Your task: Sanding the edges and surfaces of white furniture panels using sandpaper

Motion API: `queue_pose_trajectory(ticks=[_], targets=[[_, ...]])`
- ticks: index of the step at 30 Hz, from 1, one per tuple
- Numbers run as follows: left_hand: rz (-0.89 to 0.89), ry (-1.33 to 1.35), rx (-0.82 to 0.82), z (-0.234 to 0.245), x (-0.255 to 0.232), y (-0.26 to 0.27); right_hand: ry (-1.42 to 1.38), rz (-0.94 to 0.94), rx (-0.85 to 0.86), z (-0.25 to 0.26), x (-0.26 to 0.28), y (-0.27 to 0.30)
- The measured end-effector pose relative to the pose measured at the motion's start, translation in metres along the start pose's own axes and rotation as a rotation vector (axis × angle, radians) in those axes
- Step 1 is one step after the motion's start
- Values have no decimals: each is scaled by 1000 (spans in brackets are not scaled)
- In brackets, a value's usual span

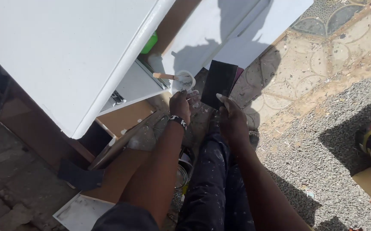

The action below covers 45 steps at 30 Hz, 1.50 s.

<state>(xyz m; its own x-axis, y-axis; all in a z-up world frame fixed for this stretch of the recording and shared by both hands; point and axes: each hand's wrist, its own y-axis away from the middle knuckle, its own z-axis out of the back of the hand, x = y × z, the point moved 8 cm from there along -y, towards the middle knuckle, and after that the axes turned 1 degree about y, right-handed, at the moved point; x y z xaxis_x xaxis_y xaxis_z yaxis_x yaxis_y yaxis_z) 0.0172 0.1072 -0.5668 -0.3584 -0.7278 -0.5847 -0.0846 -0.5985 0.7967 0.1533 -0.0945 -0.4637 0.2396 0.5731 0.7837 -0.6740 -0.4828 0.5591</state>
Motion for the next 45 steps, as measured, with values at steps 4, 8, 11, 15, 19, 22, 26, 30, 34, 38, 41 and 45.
queue_pose_trajectory(ticks=[4,8,11,15,19,22,26,30,34,38,41,45], targets=[[5,153,-1,17,-6,-90,-6,131,-3,-34,0,-40],[46,308,48,38,13,-152,-72,110,24,-46,-19,-53],[76,269,60,41,24,-139,-89,25,29,-36,-40,-38],[70,41,41,28,27,-98,-75,-87,37,-15,-63,-20],[-115,-366,161,-27,53,-82,-16,-251,-33,22,-79,-7],[-271,-543,177,-67,60,-89,-111,-264,-171,56,-95,1],[-613,-999,107,-131,13,-49,-319,-207,-364,96,-101,2],[-824,-1128,122,-196,-29,-13,-474,-157,-331,118,-103,-2],[-843,-1253,62,-229,-48,-44,-577,-128,-350,132,-104,-6],[-748,-1448,-43,-234,-60,-88,-664,-116,-379,141,-104,-3],[-642,-1508,-5,-233,-61,-113,-696,-124,-390,144,-99,-6],[-580,-1537,59,-228,-56,-150,-656,-195,-436,130,-99,-13]])
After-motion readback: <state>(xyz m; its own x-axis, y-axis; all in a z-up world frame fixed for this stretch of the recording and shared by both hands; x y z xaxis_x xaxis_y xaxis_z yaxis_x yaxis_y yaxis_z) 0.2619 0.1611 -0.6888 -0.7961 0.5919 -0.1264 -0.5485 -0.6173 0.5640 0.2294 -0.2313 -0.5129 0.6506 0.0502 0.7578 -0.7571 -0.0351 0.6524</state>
